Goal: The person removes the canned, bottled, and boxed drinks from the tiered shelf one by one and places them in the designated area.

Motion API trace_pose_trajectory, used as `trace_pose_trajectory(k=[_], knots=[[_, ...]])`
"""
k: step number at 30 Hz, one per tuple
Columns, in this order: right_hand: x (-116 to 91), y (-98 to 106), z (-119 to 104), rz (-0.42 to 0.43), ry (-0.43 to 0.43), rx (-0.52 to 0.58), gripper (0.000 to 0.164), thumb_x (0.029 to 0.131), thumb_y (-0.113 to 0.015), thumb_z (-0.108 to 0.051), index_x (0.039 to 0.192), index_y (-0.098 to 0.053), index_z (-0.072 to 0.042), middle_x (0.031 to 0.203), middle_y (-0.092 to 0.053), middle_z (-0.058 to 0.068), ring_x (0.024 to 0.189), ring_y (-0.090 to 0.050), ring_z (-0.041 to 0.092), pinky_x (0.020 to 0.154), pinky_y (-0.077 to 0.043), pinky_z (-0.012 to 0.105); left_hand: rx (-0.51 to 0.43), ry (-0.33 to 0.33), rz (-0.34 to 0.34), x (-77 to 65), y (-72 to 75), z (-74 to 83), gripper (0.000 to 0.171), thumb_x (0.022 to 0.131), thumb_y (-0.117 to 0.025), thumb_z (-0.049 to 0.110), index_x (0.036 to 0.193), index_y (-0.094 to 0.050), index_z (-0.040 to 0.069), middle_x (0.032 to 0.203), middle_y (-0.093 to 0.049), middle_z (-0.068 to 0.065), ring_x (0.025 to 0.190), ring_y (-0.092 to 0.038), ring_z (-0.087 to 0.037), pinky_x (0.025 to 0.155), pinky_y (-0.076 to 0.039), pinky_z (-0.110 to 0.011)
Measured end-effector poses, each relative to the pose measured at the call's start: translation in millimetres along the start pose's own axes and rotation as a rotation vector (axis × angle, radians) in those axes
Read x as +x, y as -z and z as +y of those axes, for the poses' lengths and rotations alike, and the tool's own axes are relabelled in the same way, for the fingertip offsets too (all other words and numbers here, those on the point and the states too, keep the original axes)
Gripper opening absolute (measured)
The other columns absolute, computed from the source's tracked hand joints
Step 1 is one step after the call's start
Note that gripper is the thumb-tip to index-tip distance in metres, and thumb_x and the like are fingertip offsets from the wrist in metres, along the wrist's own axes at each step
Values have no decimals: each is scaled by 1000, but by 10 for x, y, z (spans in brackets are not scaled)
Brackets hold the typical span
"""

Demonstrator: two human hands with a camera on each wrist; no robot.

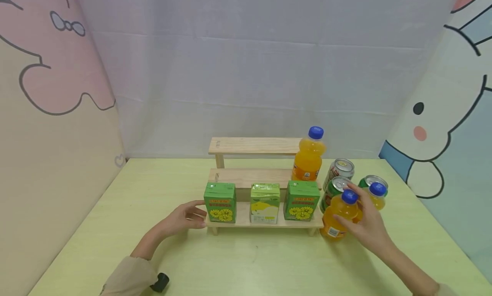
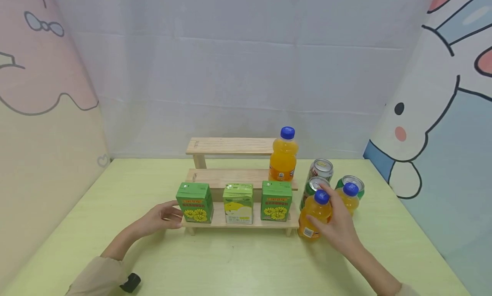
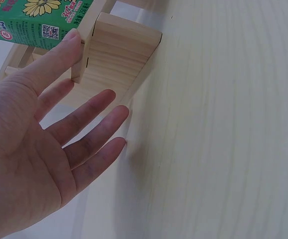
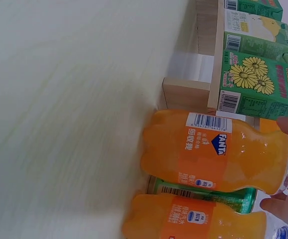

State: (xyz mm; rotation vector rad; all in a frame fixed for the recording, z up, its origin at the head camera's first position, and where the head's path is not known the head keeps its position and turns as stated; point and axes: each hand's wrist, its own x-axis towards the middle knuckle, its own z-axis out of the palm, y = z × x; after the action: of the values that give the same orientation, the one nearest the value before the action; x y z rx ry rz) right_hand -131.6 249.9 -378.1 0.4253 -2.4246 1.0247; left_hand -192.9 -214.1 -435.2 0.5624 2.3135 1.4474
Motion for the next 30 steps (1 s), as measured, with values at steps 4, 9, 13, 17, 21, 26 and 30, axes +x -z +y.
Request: trace_pose_trajectory(k=[4, 9, 13, 17, 21, 26, 30], knots=[[56, 40, -22, -13, 40, 12, 85, 62, -77, 11, 135, -33, 1, 123, -48, 23, 107, -32, -18, 85, -27, -1, 4, -3, -2, -1, -1, 6, 71, 81, -69, 19, 136, -31, -7, 115, -54, -27, 98, -59, -32, 81, -50, -39], [158, 101, -74, -5, 79, 33, 84, 62, -76, 12, 134, -34, 0, 122, -48, 24, 111, -33, -15, 89, -26, 0, 16, -6, -1, -1, 3, 13, 70, 81, -69, 18, 135, -32, -7, 115, -55, -26, 98, -59, -32, 81, -50, -39], [254, 140, -126, -4, 94, 25, 84, 63, -75, 12, 135, -34, -3, 122, -49, 22, 112, -33, -14, 91, -26, 2, 19, -8, -3, -2, 8, 11, 70, 81, -69, 17, 135, -31, -7, 115, -55, -26, 98, -59, -31, 81, -50, -39], [346, 156, -174, -16, 112, 4, 84, 65, -75, 9, 136, -34, -5, 124, -49, 21, 113, -33, -14, 91, -26, 2, 16, -16, -11, -2, 11, 10, 70, 82, -68, 17, 135, -31, -7, 115, -55, -26, 98, -59, -31, 81, -49, -40], [443, 166, -223, -28, 116, -4, 83, 67, -75, 6, 137, -32, -6, 125, -48, 20, 114, -37, -8, 97, -35, 15, 18, -15, -10, 1, 11, 5, 69, 82, -68, 17, 136, -31, -7, 116, -55, -25, 99, -58, -31, 82, -49, -40], [576, 197, -289, -55, 102, 25, 84, 71, -74, 4, 140, -28, -10, 127, -45, 21, 116, -42, 25, 90, -35, 56, 22, -18, -8, 2, 10, 10, 69, 82, -69, 17, 135, -32, -7, 115, -55, -25, 99, -58, -32, 82, -49, -40], [690, 223, -333, -45, 111, 34, 84, 70, -73, 6, 140, -27, -8, 128, -43, 21, 113, -41, 35, 89, -35, 58, 17, -23, -10, -2, 9, 14, 69, 81, -69, 17, 135, -32, -7, 115, -55, -25, 99, -58, -32, 81, -49, -39]])
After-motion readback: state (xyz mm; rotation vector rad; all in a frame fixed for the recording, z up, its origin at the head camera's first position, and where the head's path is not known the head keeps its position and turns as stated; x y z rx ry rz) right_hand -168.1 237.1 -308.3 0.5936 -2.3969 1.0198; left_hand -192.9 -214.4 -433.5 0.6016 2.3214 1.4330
